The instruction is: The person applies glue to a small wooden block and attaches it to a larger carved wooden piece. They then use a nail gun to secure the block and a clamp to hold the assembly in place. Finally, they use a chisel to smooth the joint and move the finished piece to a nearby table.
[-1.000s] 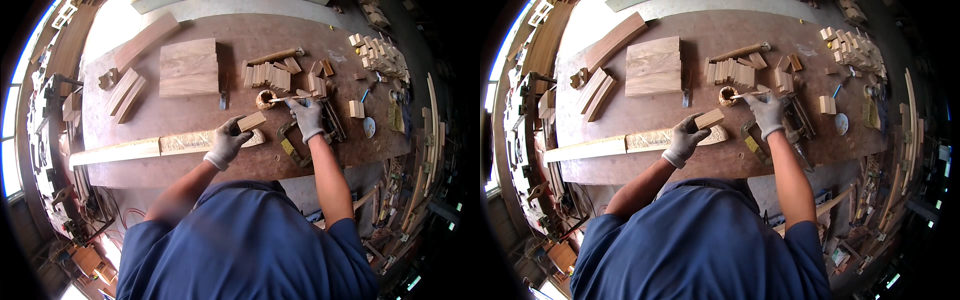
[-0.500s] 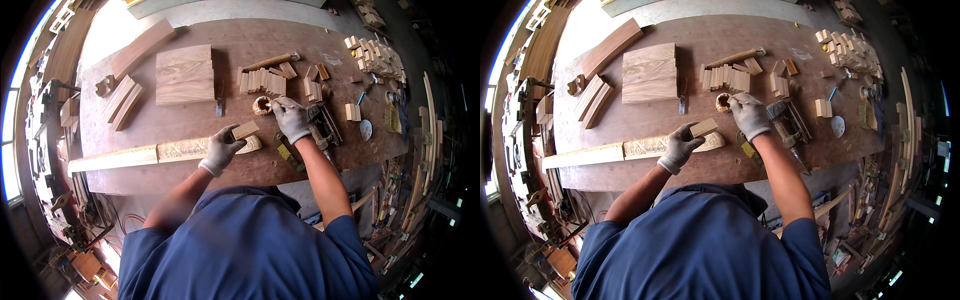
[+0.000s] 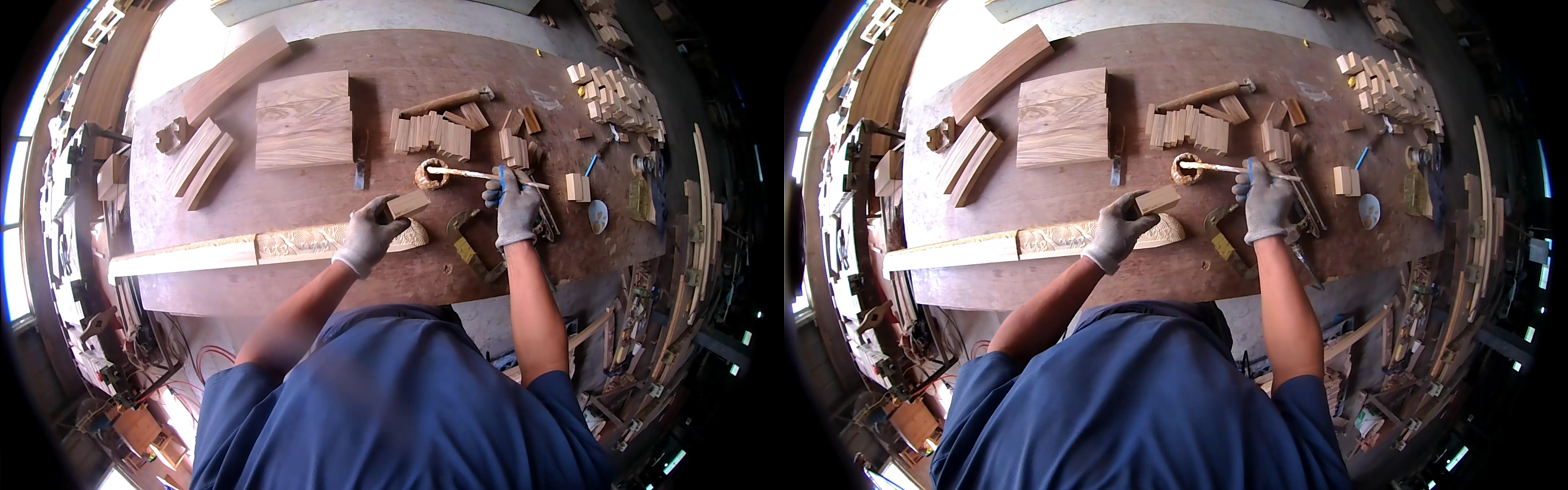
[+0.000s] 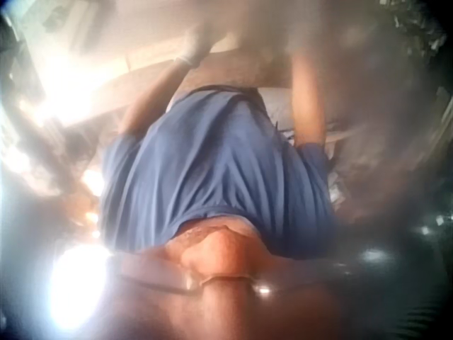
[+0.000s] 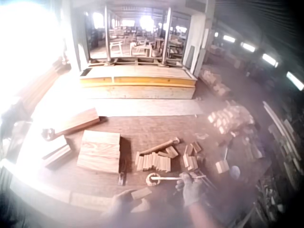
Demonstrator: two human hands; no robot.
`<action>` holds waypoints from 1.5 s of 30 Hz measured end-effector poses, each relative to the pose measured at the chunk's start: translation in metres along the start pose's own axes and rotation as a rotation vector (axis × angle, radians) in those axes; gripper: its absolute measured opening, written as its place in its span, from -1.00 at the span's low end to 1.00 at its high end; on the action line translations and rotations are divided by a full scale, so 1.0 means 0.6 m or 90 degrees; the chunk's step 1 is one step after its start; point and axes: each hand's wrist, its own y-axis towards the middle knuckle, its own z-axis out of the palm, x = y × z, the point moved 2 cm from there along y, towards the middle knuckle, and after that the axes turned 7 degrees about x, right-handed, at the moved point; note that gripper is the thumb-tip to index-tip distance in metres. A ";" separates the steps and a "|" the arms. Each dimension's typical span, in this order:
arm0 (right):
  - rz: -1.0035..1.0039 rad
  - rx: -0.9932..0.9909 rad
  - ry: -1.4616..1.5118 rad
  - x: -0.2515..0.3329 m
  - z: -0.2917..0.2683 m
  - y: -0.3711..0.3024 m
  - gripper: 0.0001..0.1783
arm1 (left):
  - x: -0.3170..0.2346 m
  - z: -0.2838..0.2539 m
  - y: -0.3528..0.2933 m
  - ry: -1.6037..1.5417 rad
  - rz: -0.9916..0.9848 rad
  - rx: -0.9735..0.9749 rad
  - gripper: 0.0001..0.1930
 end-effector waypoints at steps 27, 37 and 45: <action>-0.043 0.086 0.091 0.035 -0.042 -0.098 -0.70 | 0.005 0.020 0.048 0.034 0.032 -0.007 -0.49; -0.154 0.109 -0.115 0.039 -0.012 -0.142 -0.74 | 0.006 0.022 0.041 0.015 0.078 -0.035 -0.46; -0.330 0.141 -0.300 0.072 0.007 -0.170 -0.79 | 0.012 0.020 0.035 -0.008 0.076 -0.034 -0.44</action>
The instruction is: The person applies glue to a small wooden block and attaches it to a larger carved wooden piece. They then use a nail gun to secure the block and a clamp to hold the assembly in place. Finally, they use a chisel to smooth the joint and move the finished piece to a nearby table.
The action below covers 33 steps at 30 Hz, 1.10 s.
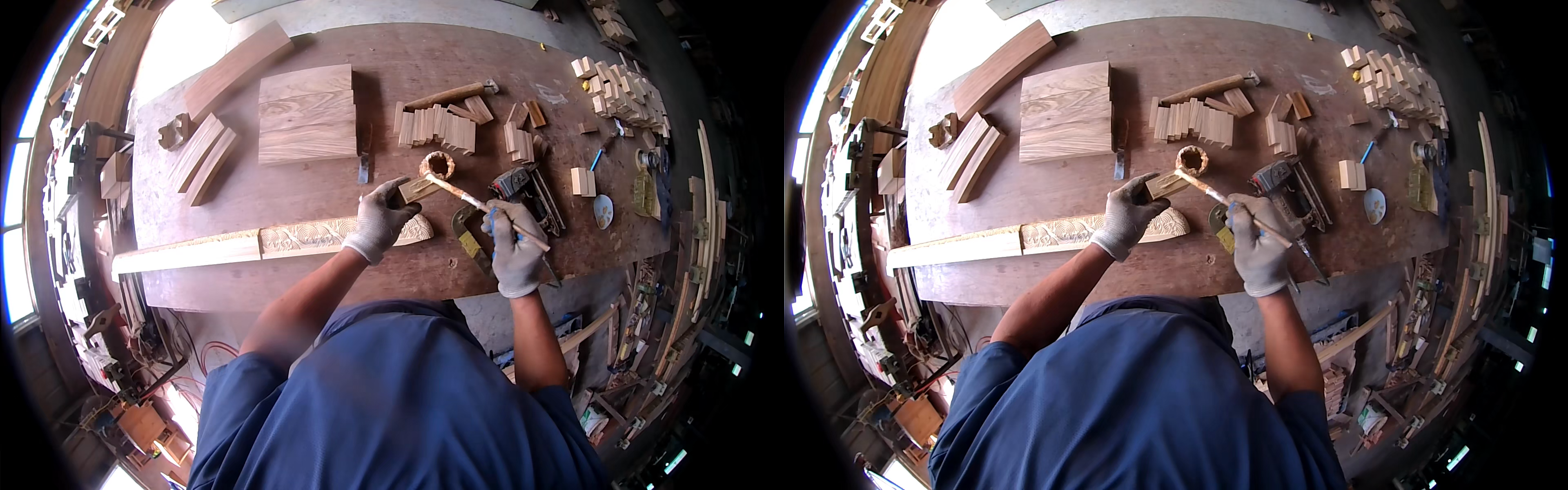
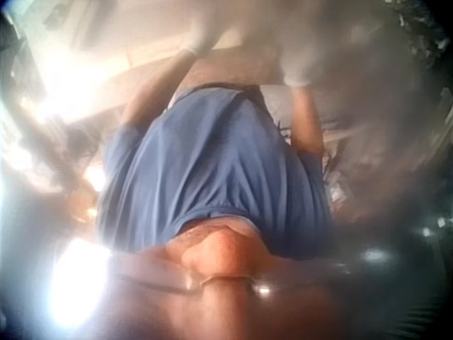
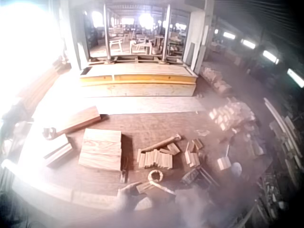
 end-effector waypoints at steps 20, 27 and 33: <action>0.005 -0.029 0.012 -0.016 -0.002 -0.008 -0.80 | 0.004 -0.005 -0.001 -0.035 0.010 0.006 -0.44; 0.031 -0.005 0.034 0.011 -0.002 -0.019 -0.83 | 0.008 -0.007 0.003 -0.096 -0.024 0.017 -0.47; -0.015 -0.031 0.011 -0.001 -0.018 -0.022 -0.81 | -0.009 -0.011 0.002 -0.078 -0.002 0.002 -0.46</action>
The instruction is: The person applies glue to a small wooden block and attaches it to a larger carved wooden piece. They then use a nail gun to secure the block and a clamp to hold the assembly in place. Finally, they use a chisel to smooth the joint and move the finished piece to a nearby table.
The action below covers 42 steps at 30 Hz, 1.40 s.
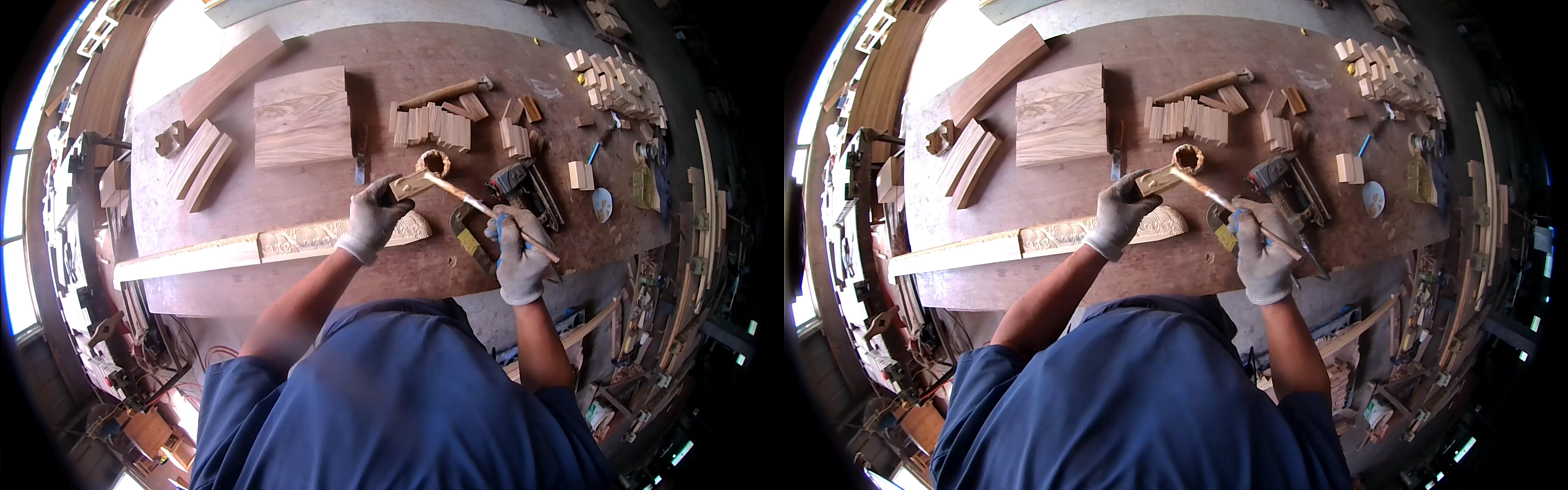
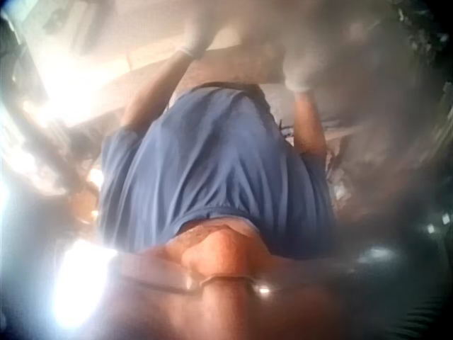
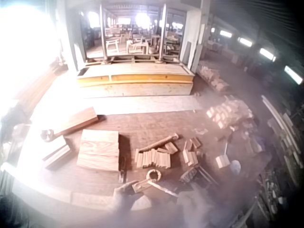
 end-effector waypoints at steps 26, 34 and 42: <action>-0.050 0.020 -0.033 0.022 0.020 0.010 -0.81 | -0.022 -0.005 -0.005 0.103 0.014 0.012 -0.47; -0.017 -0.040 -0.006 0.008 0.010 0.015 -0.83 | -0.025 -0.004 -0.008 0.038 0.009 0.000 -0.48; -0.060 0.024 -0.027 0.040 0.039 -0.008 -0.88 | -0.027 0.001 -0.006 0.110 0.027 0.001 -0.44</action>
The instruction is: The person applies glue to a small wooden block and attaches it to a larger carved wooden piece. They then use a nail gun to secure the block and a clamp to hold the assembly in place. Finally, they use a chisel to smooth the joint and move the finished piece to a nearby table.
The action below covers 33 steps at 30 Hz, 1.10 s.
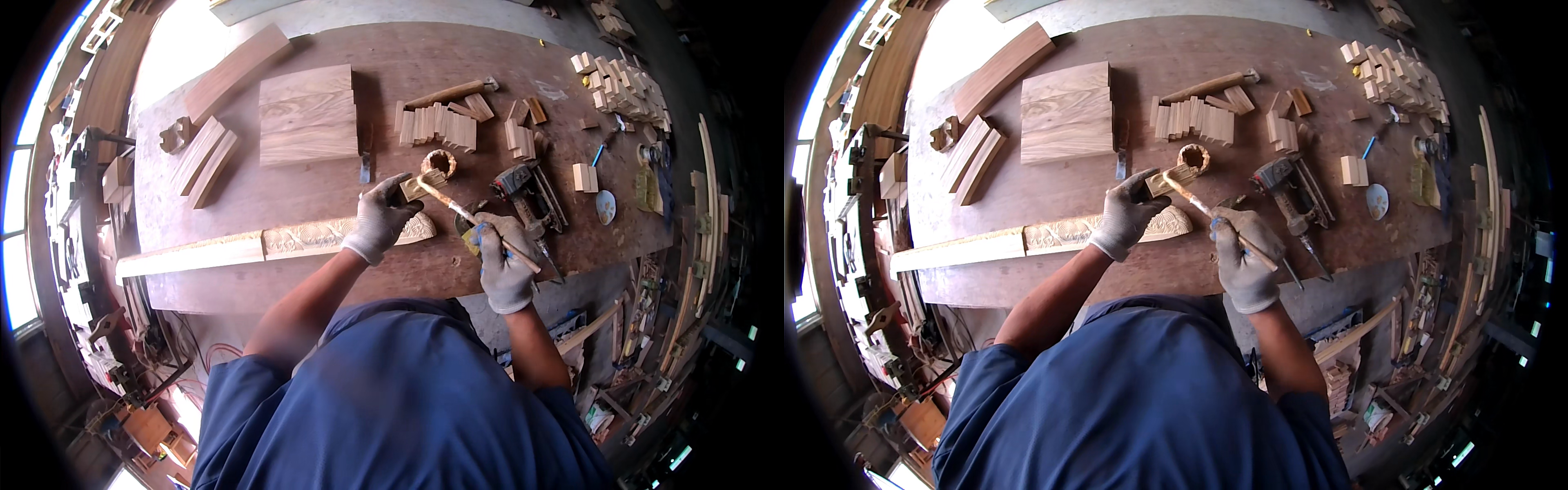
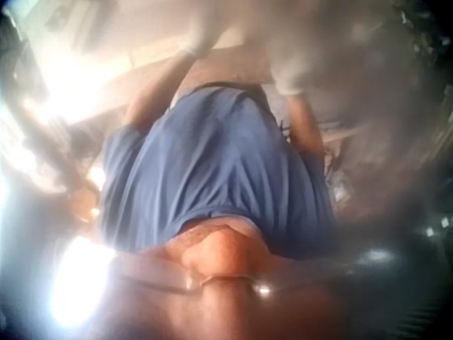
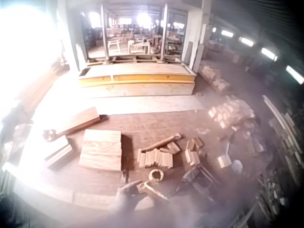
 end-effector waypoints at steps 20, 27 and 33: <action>0.193 -0.036 0.271 -0.001 0.019 -0.026 -0.80 | 0.051 0.010 0.007 -0.056 0.054 -0.035 -0.40; 0.192 -0.066 0.168 -0.028 -0.010 -0.021 -0.77 | 0.007 0.000 0.001 -0.055 -0.042 -0.008 -0.42; 0.244 -0.058 0.298 -0.019 0.003 -0.029 -0.75 | 0.025 0.007 0.003 -0.041 0.013 -0.029 -0.41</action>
